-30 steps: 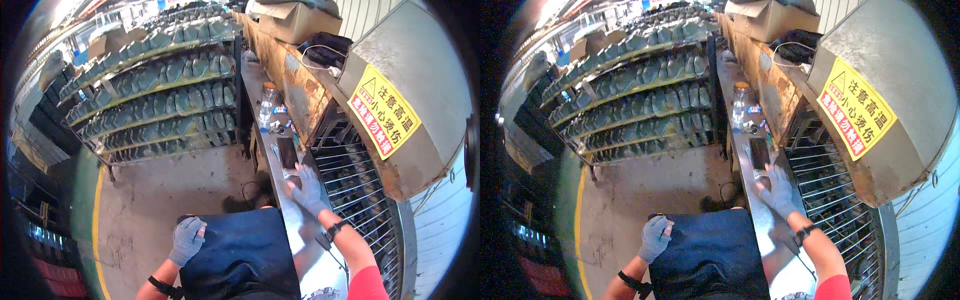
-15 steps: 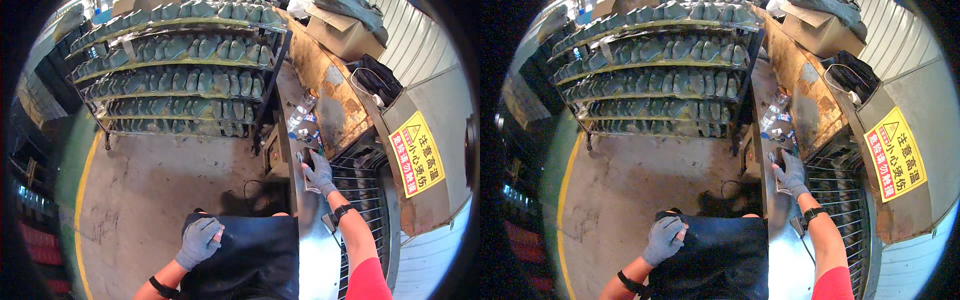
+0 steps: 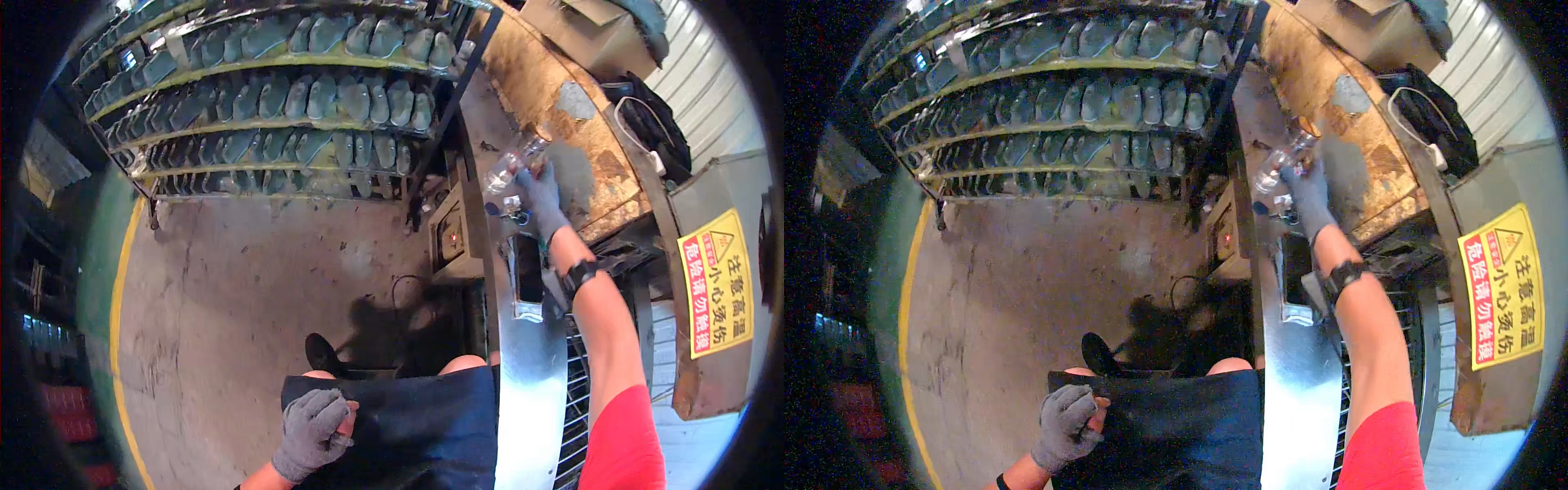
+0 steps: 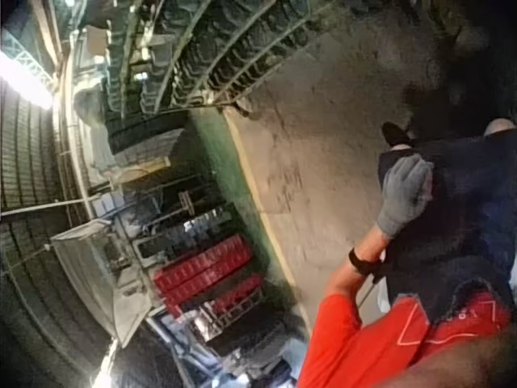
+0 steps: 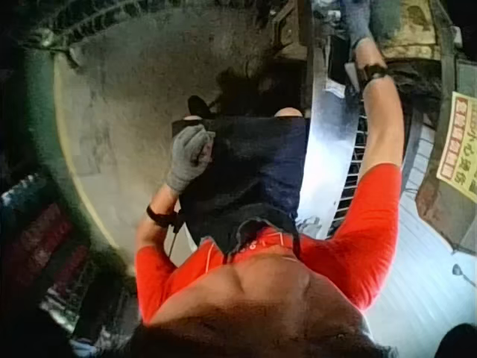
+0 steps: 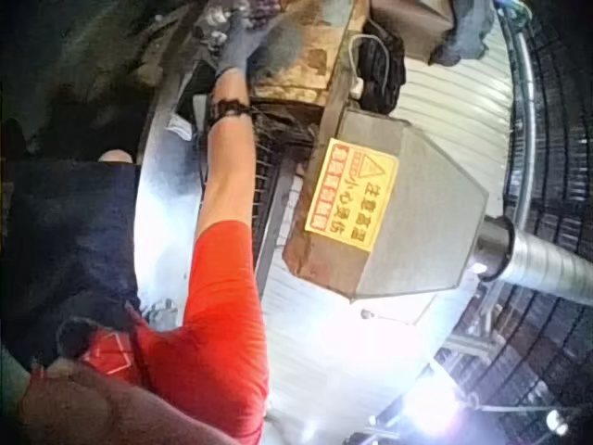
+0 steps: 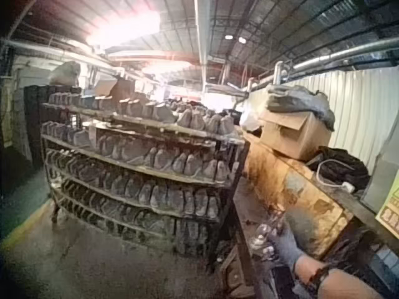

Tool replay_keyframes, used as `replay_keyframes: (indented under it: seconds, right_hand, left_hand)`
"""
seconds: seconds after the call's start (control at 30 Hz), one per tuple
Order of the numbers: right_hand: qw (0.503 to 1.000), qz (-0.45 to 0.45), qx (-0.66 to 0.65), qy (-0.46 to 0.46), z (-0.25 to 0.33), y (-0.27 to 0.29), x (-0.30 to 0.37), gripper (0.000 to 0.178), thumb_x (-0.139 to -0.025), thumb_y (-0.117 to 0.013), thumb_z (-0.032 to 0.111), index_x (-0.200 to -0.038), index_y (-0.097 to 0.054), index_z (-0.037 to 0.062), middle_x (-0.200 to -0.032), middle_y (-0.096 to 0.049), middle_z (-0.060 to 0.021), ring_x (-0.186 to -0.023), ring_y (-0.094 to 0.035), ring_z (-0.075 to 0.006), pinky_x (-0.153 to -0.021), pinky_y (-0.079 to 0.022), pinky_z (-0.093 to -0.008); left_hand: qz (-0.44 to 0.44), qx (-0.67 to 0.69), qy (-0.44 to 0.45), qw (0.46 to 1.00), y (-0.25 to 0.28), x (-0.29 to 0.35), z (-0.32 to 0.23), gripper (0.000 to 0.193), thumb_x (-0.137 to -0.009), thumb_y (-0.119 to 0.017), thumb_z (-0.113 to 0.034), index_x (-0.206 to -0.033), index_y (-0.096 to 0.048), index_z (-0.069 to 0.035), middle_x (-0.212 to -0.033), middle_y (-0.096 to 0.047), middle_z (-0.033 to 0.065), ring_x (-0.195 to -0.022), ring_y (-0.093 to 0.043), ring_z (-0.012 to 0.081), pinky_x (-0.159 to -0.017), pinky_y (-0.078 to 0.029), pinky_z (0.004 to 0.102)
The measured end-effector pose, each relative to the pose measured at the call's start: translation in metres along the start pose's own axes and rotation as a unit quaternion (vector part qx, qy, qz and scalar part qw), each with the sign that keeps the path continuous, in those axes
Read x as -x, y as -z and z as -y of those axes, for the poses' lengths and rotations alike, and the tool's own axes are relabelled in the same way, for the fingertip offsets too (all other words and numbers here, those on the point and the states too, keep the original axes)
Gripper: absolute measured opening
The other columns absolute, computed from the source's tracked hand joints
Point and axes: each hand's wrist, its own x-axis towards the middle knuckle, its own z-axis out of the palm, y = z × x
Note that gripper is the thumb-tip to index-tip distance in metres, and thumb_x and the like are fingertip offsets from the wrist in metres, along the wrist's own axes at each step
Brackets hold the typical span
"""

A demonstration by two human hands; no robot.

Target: The recorder is wiping and inspecting finished black shoes on a last in a factory setting.

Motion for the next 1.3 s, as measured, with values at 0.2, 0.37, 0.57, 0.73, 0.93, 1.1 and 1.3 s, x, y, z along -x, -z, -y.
replay_keyframes:
  seconds: [0.2,0.37,0.57,0.73,0.93,1.1,1.3]
  right_hand:
    - [0.985,0.101,-0.132,-0.041,0.008,-0.03,-0.038,0.026,-0.097,-0.076,0.02,-0.119,-0.078,0.0064,-0.102,-0.075,-0.0021,-0.093,-0.068,-0.0125,-0.077,-0.051,-0.0265]
    - [0.977,0.112,-0.183,-0.015,0.063,-0.03,0.044,0.053,-0.086,-0.09,0.027,-0.13,-0.065,0.0099,-0.117,-0.071,-0.0012,-0.103,-0.066,-0.0152,-0.09,-0.055,-0.0335]
    - [0.942,0.309,-0.055,0.116,0.126,0.026,0.257,0.048,-0.082,-0.087,0.041,-0.109,-0.072,0.0044,-0.102,-0.077,-0.0142,-0.09,-0.076,-0.0299,-0.076,-0.059,-0.0422]
    - [0.92,0.298,-0.179,0.181,0.152,0.068,0.411,0.06,-0.076,-0.092,0.037,-0.123,-0.067,0.011,-0.106,-0.076,-0.0137,-0.095,-0.075,-0.0341,-0.081,-0.059,-0.0433]
    - [0.895,0.418,0.013,0.156,0.145,0.129,0.486,0.062,-0.076,-0.089,0.046,-0.12,-0.062,0.012,-0.104,-0.074,-0.015,-0.096,-0.073,-0.0409,-0.079,-0.058,-0.0498]
    - [0.913,0.382,0.02,0.138,0.155,0.166,0.5,0.06,-0.079,-0.088,0.05,-0.119,-0.063,0.0124,-0.104,-0.075,-0.0152,-0.095,-0.074,-0.0405,-0.079,-0.058,-0.0502]
    - [0.916,0.321,0.024,0.241,0.212,0.234,0.482,0.064,-0.077,-0.088,0.06,-0.113,-0.068,0.0108,-0.103,-0.074,-0.0137,-0.095,-0.074,-0.0368,-0.078,-0.059,-0.0454]
  left_hand:
    - [-0.024,-0.004,0.038,0.999,0.0,0.001,-0.002,0.019,-0.083,-0.074,-0.007,-0.102,-0.073,-0.009,-0.097,-0.07,0.0127,-0.084,-0.068,0.0355,-0.073,-0.055,0.0456]
    - [-0.003,-0.003,0.026,1.0,-0.003,-0.007,-0.006,0.02,-0.086,-0.074,-0.006,-0.105,-0.072,-0.008,-0.097,-0.074,0.0115,-0.087,-0.07,0.0353,-0.077,-0.056,0.0442]
    - [-0.03,-0.035,-0.023,0.999,-0.002,-0.015,-0.023,0.016,-0.088,-0.073,-0.009,-0.104,-0.072,-0.006,-0.096,-0.073,0.012,-0.086,-0.069,0.0349,-0.078,-0.056,0.043]
    - [-0.043,0.291,0.152,0.944,0.005,-0.007,-0.083,0.072,-0.092,-0.078,-0.038,-0.148,-0.054,0.0,-0.142,-0.062,0.0167,-0.126,-0.063,0.0302,-0.103,-0.052,0.0425]
    - [0.167,0.142,-0.096,0.971,0.029,-0.013,-0.158,0.067,-0.087,-0.083,-0.035,-0.143,-0.065,-0.004,-0.138,-0.065,0.0195,-0.131,-0.06,0.0384,-0.113,-0.046,0.0469]
    - [-0.003,0.105,-0.129,0.986,0.022,-0.014,-0.19,0.056,-0.084,-0.086,-0.031,-0.132,-0.07,-0.005,-0.115,-0.066,0.0115,-0.11,-0.063,0.0321,-0.101,-0.05,0.039]
    - [0.076,0.536,0.152,0.827,-0.036,-0.021,-0.125,0.063,-0.099,-0.06,-0.06,-0.129,-0.065,-0.005,-0.112,-0.067,0.0034,-0.094,-0.064,0.0149,-0.082,-0.052,0.0294]
